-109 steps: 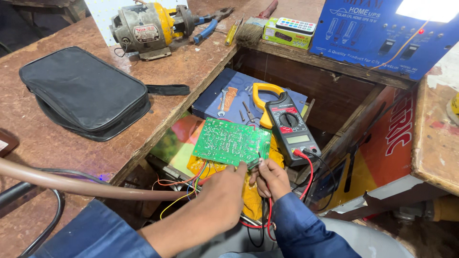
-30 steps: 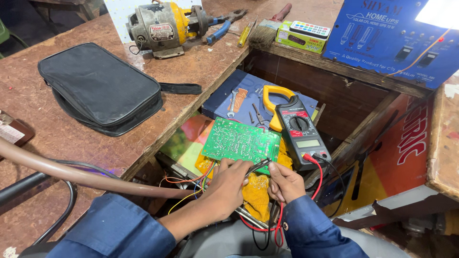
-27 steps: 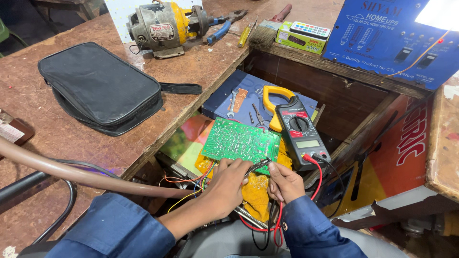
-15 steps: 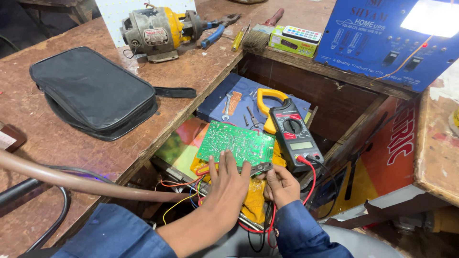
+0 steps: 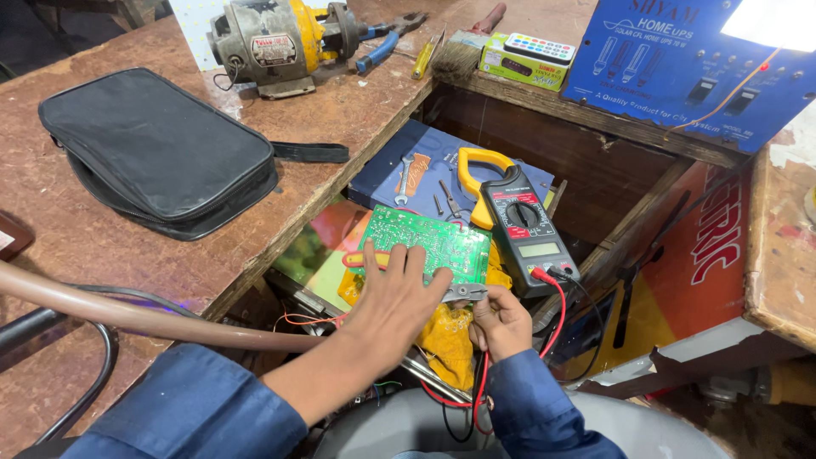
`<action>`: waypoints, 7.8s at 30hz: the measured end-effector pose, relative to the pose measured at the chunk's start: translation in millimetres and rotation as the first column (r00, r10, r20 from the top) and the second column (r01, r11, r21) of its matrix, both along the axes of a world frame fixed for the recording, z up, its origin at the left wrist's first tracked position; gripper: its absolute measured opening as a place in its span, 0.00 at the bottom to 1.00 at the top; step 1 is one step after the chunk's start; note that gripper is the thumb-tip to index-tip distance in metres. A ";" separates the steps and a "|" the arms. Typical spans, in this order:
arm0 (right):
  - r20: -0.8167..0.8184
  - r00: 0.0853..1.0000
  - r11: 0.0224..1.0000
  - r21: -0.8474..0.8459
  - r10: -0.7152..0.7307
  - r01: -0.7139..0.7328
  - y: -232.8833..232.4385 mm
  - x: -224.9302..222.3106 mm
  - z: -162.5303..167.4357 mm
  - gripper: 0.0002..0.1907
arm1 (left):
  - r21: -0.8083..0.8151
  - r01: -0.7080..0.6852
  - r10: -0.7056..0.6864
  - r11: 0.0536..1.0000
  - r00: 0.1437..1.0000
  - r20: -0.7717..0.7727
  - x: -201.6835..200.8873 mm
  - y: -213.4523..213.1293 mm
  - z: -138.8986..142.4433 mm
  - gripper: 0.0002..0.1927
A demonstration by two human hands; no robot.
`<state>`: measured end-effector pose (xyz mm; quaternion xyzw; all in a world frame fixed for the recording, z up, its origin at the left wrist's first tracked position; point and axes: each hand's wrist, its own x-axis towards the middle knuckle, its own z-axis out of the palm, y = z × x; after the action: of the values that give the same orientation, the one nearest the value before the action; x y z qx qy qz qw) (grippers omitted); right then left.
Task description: The person works on a green circuit board at a repair bench, probing its components with multimeter test leads and adjusting wires and parts on the board. They later pick up pliers to grip and reposition components while continuing to test the board.
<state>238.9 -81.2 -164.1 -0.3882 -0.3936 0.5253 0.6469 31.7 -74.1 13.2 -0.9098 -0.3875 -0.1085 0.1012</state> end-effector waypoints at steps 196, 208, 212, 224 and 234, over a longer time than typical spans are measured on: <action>0.067 0.945 0.934 -0.187 0.320 -0.303 -10.2 -28.4 58.3 0.24 | -0.159 0.205 -0.063 0.966 0.779 0.624 -48.2 40.4 29.0 0.20; -0.039 0.915 0.902 -0.151 0.402 -0.403 -4.9 -17.5 42.2 0.27 | -0.176 0.406 -0.298 0.897 0.849 0.437 -17.3 13.7 16.5 0.08; -0.035 0.892 0.877 -0.166 0.451 -0.450 -3.4 -16.9 42.4 0.26 | -0.160 0.376 -0.266 0.913 0.845 0.464 -17.0 16.1 9.0 0.07; -0.102 0.908 0.886 -0.197 0.407 -0.419 0.6 -31.2 48.6 0.16 | -0.546 0.115 0.203 0.830 0.849 0.488 -17.9 35.9 14.4 0.10; -0.028 0.923 0.897 -0.227 0.383 -0.379 10.3 -25.3 43.5 0.14 | -0.422 0.165 0.082 0.891 0.857 0.509 -20.2 49.8 -8.8 0.11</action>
<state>213.6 -70.9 -120.6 -0.3797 -0.4045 0.6800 0.4793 11.5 -24.3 4.5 -0.8539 -0.3944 -0.2567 -0.2222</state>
